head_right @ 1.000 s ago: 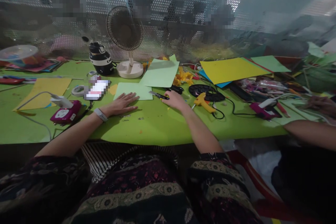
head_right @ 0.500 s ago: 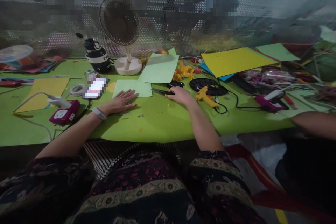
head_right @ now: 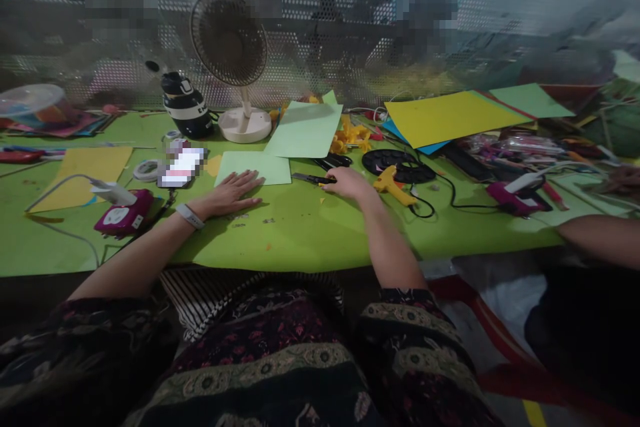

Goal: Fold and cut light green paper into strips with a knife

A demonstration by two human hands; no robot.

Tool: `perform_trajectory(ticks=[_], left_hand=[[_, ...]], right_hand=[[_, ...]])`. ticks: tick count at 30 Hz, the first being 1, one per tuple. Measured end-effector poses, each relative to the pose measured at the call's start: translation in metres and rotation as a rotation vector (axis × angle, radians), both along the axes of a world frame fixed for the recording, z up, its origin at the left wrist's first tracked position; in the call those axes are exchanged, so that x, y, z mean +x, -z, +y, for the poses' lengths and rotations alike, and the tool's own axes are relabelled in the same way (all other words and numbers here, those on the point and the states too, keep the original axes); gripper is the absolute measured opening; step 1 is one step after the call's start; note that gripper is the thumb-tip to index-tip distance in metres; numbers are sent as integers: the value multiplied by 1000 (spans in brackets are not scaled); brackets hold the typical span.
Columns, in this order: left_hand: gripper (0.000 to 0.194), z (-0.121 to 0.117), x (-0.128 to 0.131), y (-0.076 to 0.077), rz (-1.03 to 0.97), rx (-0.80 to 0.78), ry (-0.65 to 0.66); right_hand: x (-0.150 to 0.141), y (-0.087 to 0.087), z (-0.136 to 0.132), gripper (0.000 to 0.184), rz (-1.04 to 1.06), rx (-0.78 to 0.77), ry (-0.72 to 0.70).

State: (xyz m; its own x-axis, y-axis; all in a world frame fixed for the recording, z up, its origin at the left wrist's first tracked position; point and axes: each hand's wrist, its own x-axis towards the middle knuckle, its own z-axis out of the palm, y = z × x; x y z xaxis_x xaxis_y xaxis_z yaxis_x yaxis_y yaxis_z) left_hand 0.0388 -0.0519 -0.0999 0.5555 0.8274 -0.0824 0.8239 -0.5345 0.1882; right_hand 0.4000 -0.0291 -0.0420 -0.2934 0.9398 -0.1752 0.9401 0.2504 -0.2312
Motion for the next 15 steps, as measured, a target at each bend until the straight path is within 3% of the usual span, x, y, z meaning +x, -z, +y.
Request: perform_trajectory(ticks=[9, 15], left_hand=[[91, 0, 0, -1, -2, -3, 10], [88, -3, 1, -3, 18, -1, 7]], right_hand=[[0, 3, 1, 22, 42, 12, -58], [-6, 16, 6, 28, 78, 103, -121]])
